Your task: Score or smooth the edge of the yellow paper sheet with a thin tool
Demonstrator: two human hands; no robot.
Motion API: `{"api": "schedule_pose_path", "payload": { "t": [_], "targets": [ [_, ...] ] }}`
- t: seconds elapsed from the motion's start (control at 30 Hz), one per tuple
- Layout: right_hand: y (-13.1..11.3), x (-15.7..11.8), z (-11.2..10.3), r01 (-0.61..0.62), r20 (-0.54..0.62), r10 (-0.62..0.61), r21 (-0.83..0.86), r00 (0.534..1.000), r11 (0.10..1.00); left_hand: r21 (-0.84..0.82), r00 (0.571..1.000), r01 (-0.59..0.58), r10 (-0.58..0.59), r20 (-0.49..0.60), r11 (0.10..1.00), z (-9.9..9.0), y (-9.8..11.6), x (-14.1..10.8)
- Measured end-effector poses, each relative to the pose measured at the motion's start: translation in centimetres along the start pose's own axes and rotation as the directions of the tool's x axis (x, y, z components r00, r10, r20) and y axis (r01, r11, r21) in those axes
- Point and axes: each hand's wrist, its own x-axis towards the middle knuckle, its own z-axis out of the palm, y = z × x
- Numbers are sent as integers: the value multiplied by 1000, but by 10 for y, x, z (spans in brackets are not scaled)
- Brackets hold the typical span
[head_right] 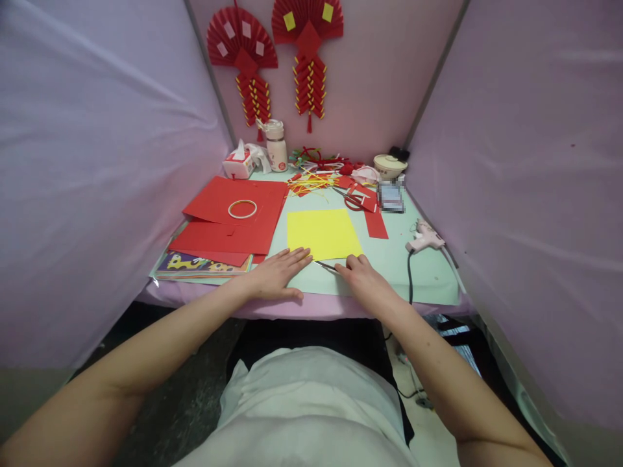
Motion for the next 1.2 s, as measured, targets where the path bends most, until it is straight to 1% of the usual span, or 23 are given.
{"api": "schedule_pose_path", "payload": {
  "t": [0.23,0.37,0.53,0.67,0.83,1.07,1.2],
  "targets": [
    [-9,1,-8,-6,27,6,21,1000,1000,-12,1000,-13,13,-7,1000,2,-1,1],
    [-11,2,-8,-12,25,11,33,1000,999,-13,1000,-2,2,0,1000,-2,0,0],
    [-10,1,-6,-20,39,19,33,999,999,13,1000,11,-12,28,1000,-8,2,-13],
    [-7,2,-3,-11,20,10,13,1000,1000,23,998,34,-35,57,999,-7,2,-22],
    [-8,6,0,12,0,-12,23,1000,1000,6,999,30,-30,31,1000,-3,1,-22],
    [-11,4,-2,5,15,-5,8,1000,1000,11,1000,20,-20,7,1000,-1,0,-22],
    [-15,8,-5,4,37,-4,7,999,1000,22,1000,23,-23,0,999,0,0,-23]
  ]
}}
